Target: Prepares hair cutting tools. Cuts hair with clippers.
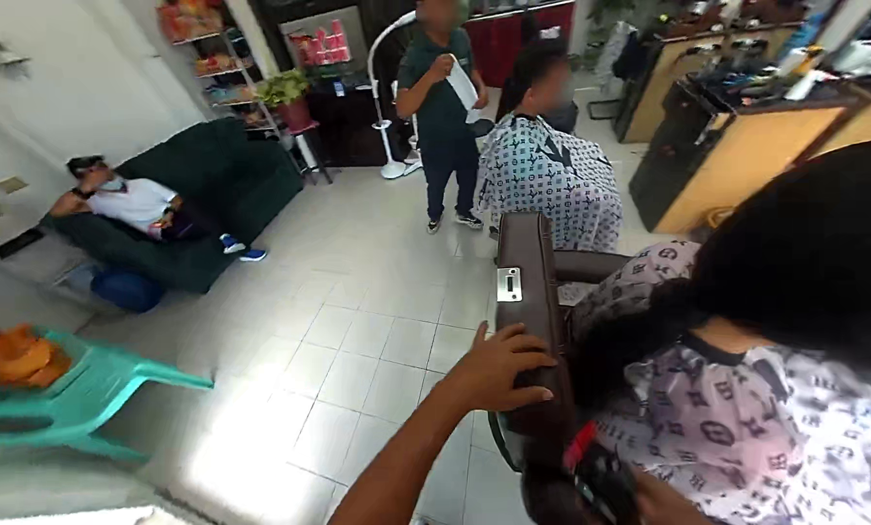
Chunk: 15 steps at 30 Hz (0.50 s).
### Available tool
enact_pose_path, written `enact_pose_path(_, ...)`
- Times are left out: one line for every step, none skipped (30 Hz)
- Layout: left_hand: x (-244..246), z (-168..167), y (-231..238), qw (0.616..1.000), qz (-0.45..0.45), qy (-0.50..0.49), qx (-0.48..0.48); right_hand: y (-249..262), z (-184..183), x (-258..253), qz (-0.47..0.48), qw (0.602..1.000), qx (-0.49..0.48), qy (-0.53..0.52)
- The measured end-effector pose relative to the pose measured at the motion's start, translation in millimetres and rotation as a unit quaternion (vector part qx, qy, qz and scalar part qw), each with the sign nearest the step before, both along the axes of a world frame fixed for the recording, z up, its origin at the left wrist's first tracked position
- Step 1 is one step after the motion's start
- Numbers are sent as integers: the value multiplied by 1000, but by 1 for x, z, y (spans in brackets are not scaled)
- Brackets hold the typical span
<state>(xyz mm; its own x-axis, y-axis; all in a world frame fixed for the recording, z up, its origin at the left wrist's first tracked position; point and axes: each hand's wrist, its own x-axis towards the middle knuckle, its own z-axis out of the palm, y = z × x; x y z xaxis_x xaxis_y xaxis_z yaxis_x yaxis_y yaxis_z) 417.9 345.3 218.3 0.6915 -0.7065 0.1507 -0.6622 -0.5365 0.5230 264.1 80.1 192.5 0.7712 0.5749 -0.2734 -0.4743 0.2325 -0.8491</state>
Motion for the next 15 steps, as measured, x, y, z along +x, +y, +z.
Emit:
enact_pose_path(3,-6,4,1000,-14,-2,-14,23,14,15,-32,999,40,15)
enact_pose_path(3,-8,6,999,-26,0,-28,44,30,31,-74,995,56,25)
enact_pose_path(1,-7,10,999,-39,0,-37,62,46,45,-127,990,57,24)
enact_pose_path(0,-5,15,998,-56,3,-33,78,61,60,-189,981,35,23)
enact_pose_path(0,-3,20,997,-73,6,-18,90,74,75,-245,969,8,24)
enact_pose_path(1,-4,25,996,-88,6,4,99,84,90,-280,960,-6,26)
enact_pose_path(4,-6,29,995,-103,2,17,105,93,105,-299,954,-13,26)
enact_pose_path(7,-9,34,992,-122,-3,18,110,99,119,-319,947,-16,27)
enact_pose_path(13,-12,38,989,-146,-9,3,115,104,132,-338,940,-14,32)
enact_pose_path(23,-13,44,983,-179,-11,-31,118,105,145,-353,935,-13,36)
enact_pose_path(39,-13,50,973,-219,-6,-75,119,105,158,-367,929,-15,35)
enact_pose_path(64,-14,60,958,-261,10,-122,119,101,173,-379,925,-18,34)
enact_pose_path(98,-17,73,942,-289,38,-163,120,96,190,-392,919,-21,28)
enact_pose_path(139,-24,91,937,-287,71,-187,120,92,209,-408,912,-25,24)
enact_pose_path(185,-39,117,948,-243,95,-182,120,88,229,-425,904,-31,21)
